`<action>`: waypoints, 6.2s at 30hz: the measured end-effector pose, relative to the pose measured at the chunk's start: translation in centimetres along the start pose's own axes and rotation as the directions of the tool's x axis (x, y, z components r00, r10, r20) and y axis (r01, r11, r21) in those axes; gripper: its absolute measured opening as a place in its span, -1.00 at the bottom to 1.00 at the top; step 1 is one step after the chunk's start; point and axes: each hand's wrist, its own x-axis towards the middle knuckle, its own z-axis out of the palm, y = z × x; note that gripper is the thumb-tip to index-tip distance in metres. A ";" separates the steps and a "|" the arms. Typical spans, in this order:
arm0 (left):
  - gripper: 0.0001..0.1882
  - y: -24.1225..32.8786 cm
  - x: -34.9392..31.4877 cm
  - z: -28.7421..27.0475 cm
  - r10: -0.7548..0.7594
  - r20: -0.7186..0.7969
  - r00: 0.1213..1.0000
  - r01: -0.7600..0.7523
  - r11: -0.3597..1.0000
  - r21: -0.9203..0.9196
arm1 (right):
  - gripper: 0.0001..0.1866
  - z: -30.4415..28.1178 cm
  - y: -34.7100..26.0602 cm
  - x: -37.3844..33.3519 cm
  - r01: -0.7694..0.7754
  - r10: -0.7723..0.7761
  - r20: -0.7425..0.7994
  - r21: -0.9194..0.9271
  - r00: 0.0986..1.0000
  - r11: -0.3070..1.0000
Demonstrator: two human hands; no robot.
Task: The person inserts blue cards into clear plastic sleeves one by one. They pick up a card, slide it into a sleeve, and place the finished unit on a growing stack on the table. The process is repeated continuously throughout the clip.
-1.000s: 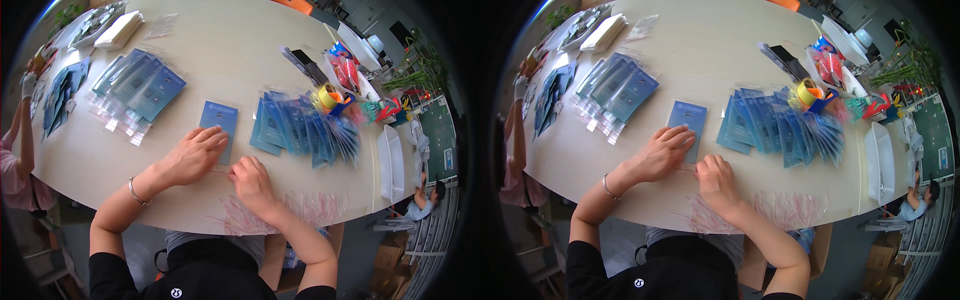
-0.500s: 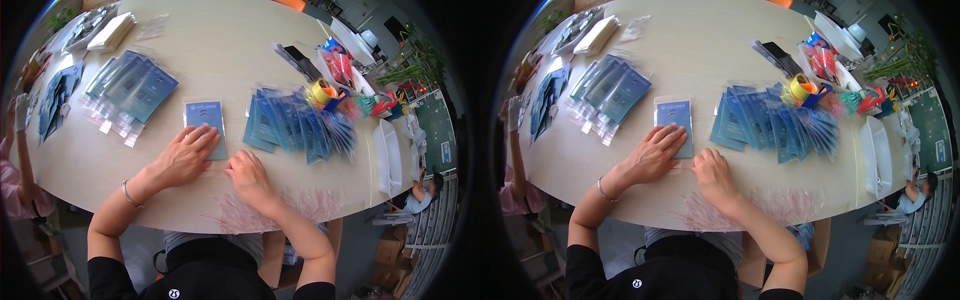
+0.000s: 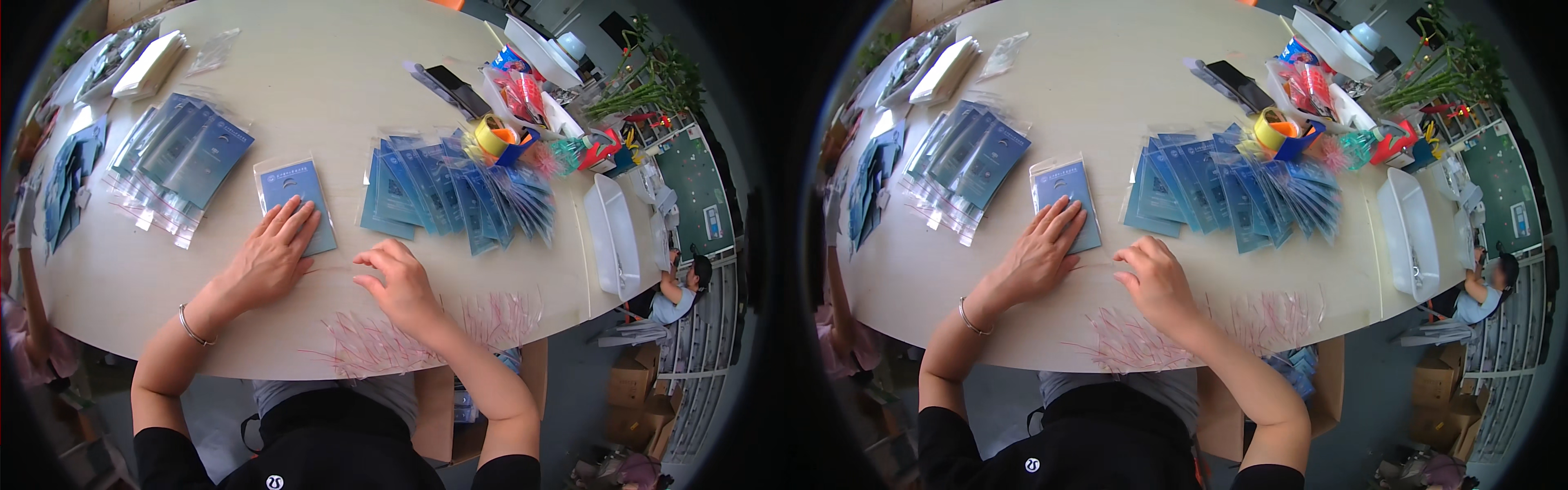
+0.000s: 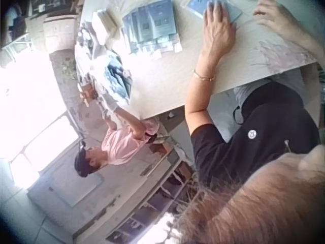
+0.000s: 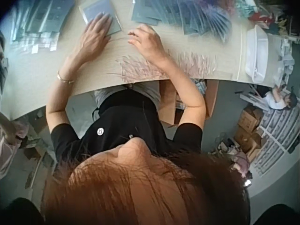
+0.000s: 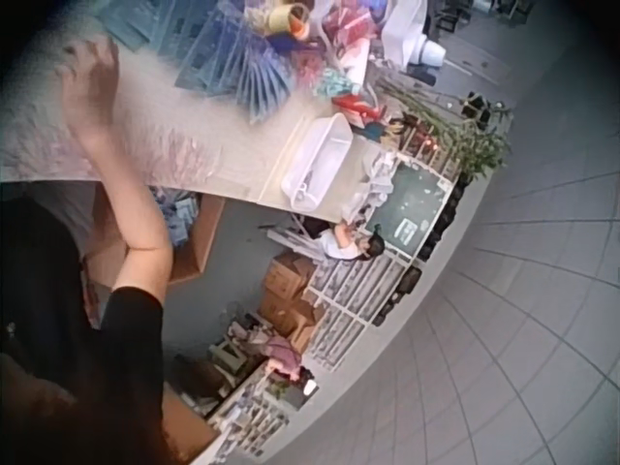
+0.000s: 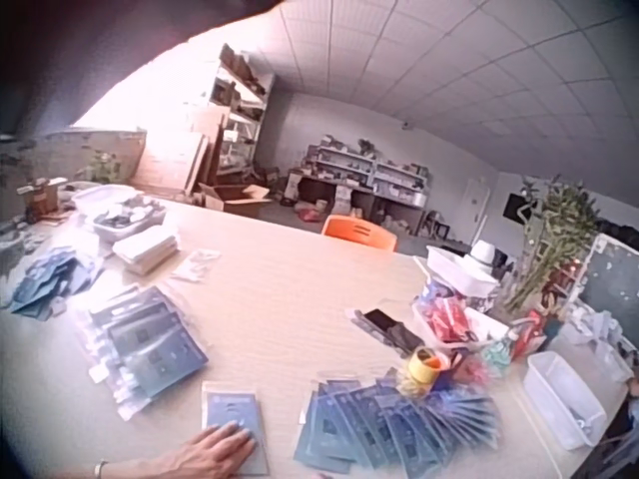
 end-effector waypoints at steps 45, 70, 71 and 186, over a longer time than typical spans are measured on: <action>-0.26 0.9 -3.1 -0.5 0.017 0.075 0.997 -0.016 1.000 -0.013 | -0.70 2.2 2.3 2.9 0.349 -0.344 0.136 -0.009 0.929 0.937; -0.88 1.1 -6.7 0.0 -0.323 -0.192 0.927 0.210 0.869 -0.449 | -0.92 2.7 1.5 0.6 -0.024 0.020 0.123 0.029 0.992 0.999; -0.88 1.4 -6.7 -0.1 -0.350 -0.183 0.919 0.240 0.863 -0.444 | -0.91 2.7 1.4 0.5 -0.021 0.020 0.131 0.002 0.991 1.000; -0.51 1.6 -2.7 0.7 -0.136 -0.081 0.987 0.104 0.943 -0.318 | -0.79 2.4 1.7 2.6 0.654 -0.633 0.168 -0.239 0.756 0.718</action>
